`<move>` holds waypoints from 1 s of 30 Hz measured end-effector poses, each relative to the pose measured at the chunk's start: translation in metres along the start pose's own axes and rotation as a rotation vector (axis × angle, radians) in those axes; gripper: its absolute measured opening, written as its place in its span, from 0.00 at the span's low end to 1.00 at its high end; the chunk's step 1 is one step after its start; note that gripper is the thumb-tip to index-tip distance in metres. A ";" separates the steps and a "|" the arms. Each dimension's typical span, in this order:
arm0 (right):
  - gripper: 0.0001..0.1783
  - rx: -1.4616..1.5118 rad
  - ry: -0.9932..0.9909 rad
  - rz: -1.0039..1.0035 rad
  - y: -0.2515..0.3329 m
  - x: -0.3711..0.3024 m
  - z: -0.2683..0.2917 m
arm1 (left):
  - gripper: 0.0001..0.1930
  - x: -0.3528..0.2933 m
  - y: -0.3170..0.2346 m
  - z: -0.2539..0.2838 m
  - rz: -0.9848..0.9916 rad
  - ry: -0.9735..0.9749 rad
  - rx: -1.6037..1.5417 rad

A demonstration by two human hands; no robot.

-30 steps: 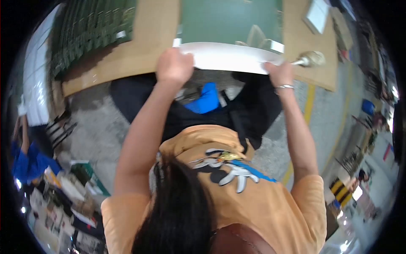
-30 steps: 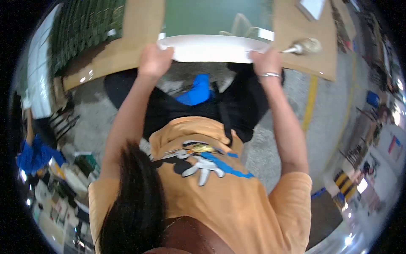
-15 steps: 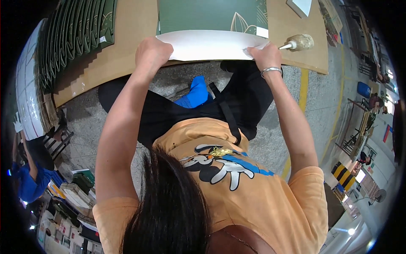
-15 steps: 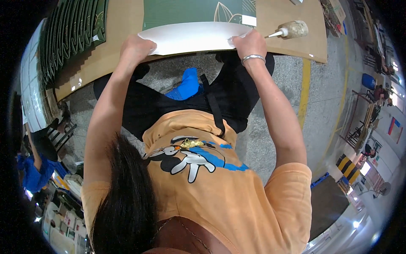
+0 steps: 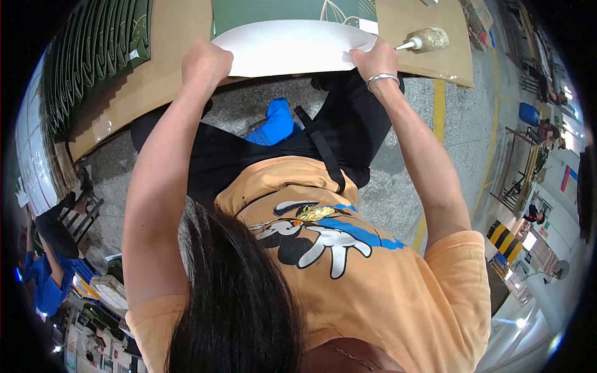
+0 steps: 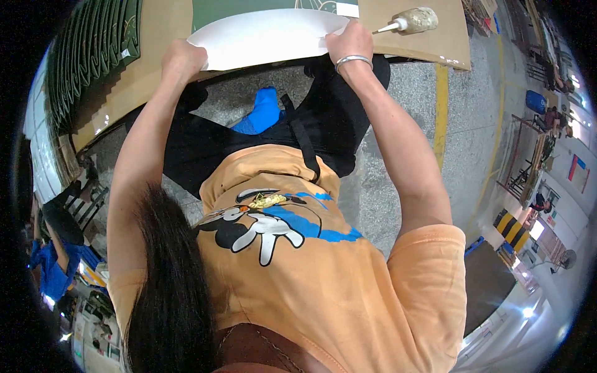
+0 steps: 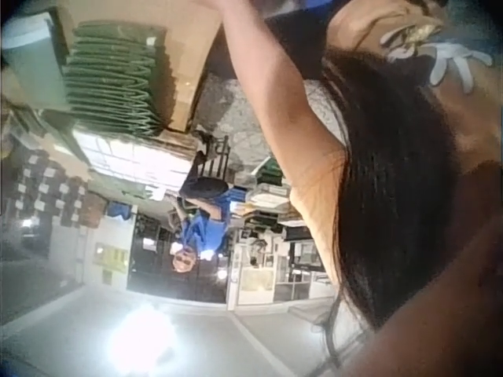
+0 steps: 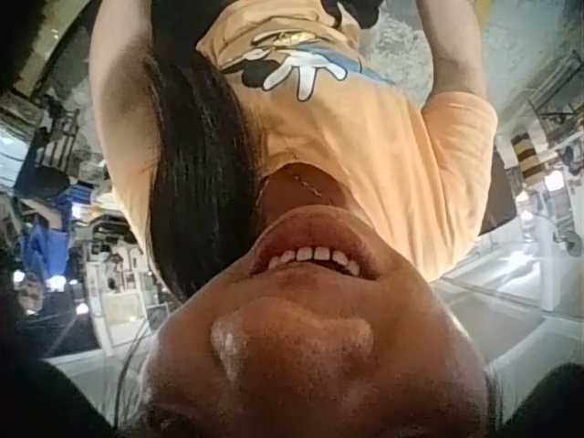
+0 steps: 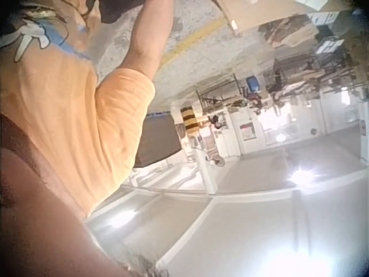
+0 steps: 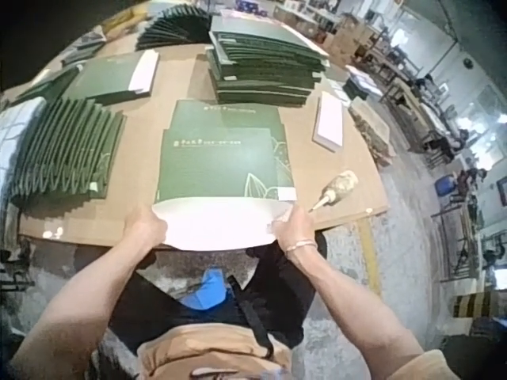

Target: Assembling and gluing paper gift boxes at a workbench.

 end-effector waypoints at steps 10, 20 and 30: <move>0.20 0.310 0.206 -0.286 -0.023 0.017 -0.017 | 0.19 0.009 -0.013 -0.002 0.018 0.055 0.017; 0.26 -0.057 0.294 -0.163 -0.012 0.019 -0.001 | 0.21 0.004 -0.009 -0.003 0.035 0.092 0.032; 0.19 -0.012 0.184 -0.092 -0.013 0.001 -0.009 | 0.20 0.010 -0.014 0.000 0.041 0.093 0.064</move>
Point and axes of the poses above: each hand's wrist, its own x-axis towards the middle knuckle, its own z-axis out of the back of the hand, y = z × x, the point moved 2 cm from there along x, towards the middle knuckle, and after that the axes turned 5 degrees about z, right-handed, at the moved point
